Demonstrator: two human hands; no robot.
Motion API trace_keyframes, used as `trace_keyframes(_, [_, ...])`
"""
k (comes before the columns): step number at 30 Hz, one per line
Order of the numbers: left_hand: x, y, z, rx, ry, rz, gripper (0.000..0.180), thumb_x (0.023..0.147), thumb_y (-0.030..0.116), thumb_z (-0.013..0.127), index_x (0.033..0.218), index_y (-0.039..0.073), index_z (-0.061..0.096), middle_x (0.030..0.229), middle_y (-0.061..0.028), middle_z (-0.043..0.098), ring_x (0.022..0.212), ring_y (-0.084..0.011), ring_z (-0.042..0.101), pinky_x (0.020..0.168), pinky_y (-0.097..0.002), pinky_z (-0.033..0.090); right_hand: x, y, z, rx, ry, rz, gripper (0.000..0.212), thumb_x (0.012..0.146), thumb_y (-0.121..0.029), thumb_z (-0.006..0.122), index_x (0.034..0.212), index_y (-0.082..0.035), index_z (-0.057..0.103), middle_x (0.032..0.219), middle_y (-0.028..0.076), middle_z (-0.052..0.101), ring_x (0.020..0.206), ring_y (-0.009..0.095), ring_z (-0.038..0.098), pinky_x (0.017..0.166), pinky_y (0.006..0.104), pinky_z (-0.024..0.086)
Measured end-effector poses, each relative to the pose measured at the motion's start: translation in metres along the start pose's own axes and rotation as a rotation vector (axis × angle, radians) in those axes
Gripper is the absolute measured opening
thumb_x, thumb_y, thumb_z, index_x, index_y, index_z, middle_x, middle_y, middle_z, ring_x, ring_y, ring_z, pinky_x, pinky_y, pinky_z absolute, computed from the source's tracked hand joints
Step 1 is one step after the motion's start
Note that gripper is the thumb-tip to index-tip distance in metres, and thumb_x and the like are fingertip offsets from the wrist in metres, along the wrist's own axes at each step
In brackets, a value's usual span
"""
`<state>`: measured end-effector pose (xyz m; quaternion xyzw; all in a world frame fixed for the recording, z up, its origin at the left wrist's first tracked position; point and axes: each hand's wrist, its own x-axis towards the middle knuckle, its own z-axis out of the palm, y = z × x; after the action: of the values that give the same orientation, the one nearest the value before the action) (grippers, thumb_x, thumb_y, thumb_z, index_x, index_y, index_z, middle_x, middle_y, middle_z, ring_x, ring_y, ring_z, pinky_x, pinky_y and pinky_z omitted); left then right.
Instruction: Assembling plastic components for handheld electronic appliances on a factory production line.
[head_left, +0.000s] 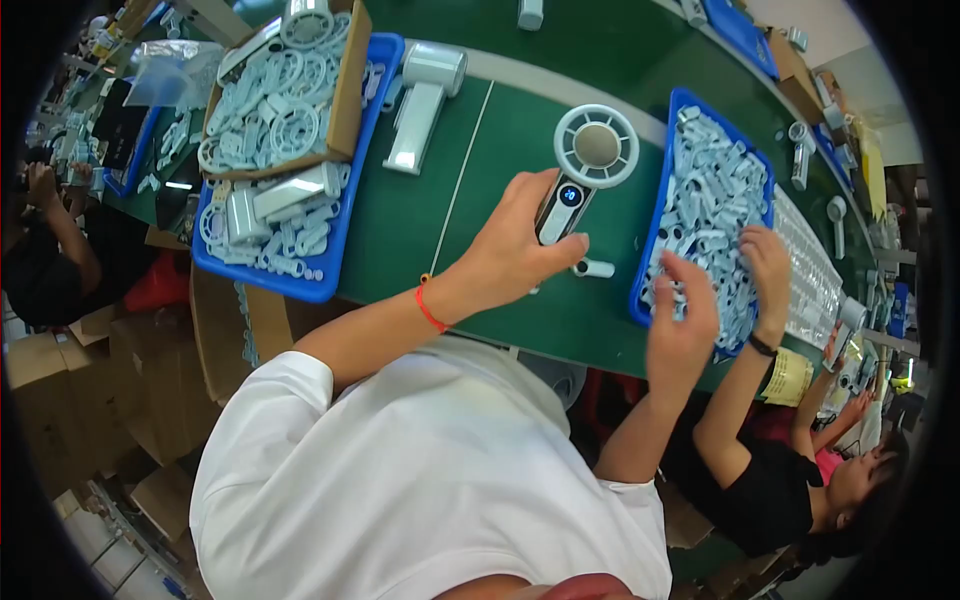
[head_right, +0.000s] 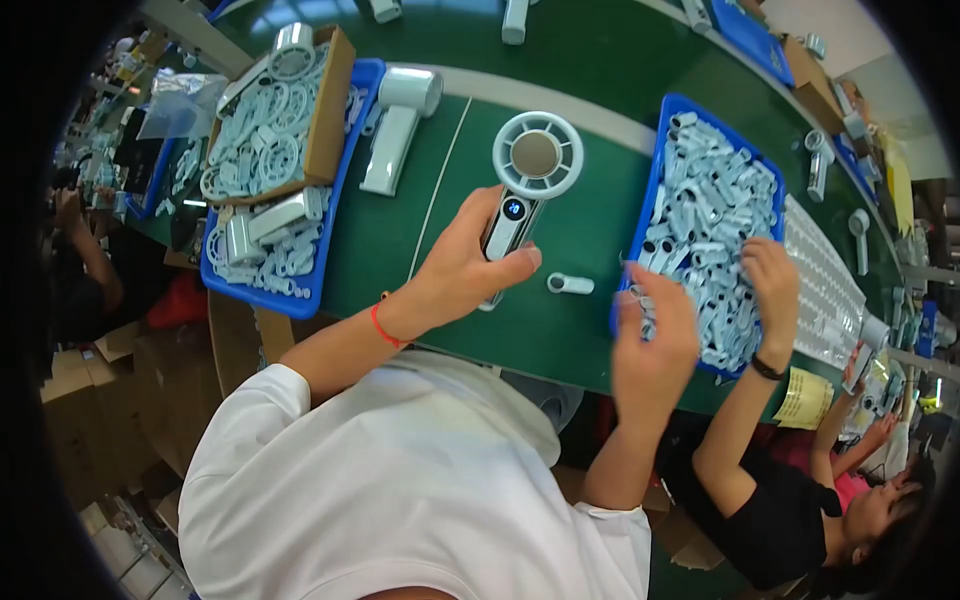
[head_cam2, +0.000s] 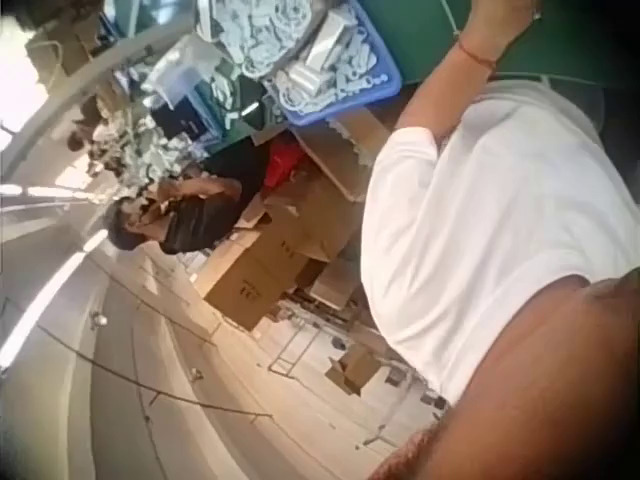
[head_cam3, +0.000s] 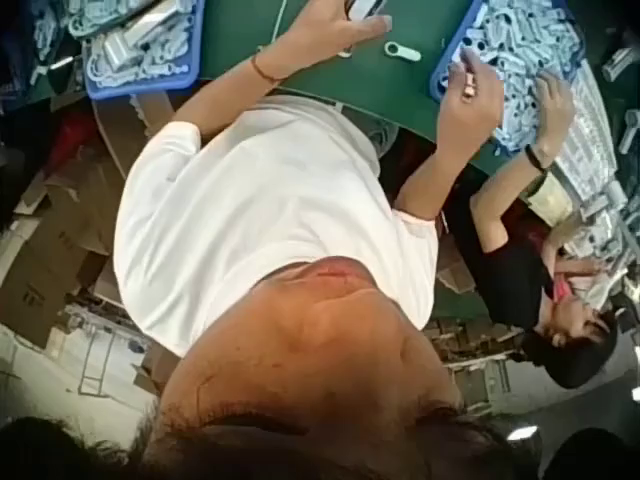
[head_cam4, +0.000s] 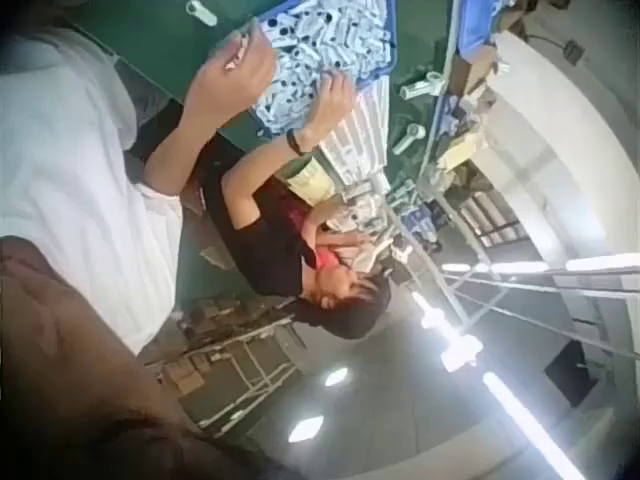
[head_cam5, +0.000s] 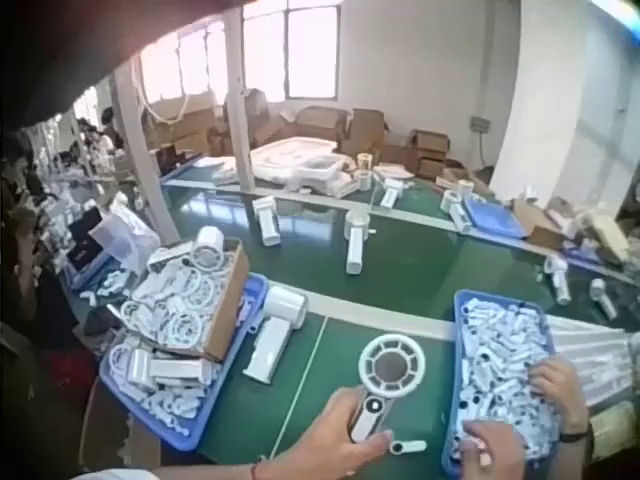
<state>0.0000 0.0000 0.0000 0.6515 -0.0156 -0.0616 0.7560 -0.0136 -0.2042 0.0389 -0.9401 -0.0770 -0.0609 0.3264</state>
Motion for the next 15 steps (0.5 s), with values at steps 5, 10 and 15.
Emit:
trace_keyframes(5, [0.129, 0.019, 0.004, 0.546, 0.212, 0.351, 0.049, 0.07, 0.024, 0.062, 0.108, -0.006, 0.05, 0.1, -0.0218, 0.054, 0.093, -0.0349, 0.052, 0.086, -0.0365, 0.042, 0.017, 0.035, 0.021, -0.507, -0.125, -0.022, 0.047, 0.07, 0.003, 0.06, 0.115, -0.008, 0.05, 0.113, 0.015, 0.047, 0.094, 0.036, 0.054, 0.075, 0.0416, 0.046])
trace_keyframes(10, [0.307, -0.002, 0.028, 0.829, 0.383, 0.24, 0.035, 0.073, 0.03, 0.06, 0.091, 0.001, 0.057, 0.09, -0.0159, 0.061, 0.09, -0.0334, 0.055, 0.08, -0.0398, 0.045, 0.028, 0.029, 0.02, -0.32, -0.131, 0.118, 0.04, 0.07, 0.006, 0.057, 0.108, -0.006, 0.051, 0.112, 0.015, 0.046, 0.092, 0.039, 0.054, 0.076, 0.0415, 0.046])
trace_keyframes(15, [0.358, -0.017, 0.018, 1.291, 0.563, 0.398, 0.062, 0.066, 0.046, 0.07, 0.108, 0.003, 0.052, 0.118, -0.012, 0.042, 0.105, -0.0296, 0.042, 0.089, -0.0438, 0.034, 0.04, 0.047, 0.022, -0.235, -0.03, -0.102, 0.022, 0.074, 0.003, 0.056, 0.096, 0.0, 0.058, 0.108, 0.014, 0.055, 0.09, 0.034, 0.056, 0.077, 0.0389, 0.046])
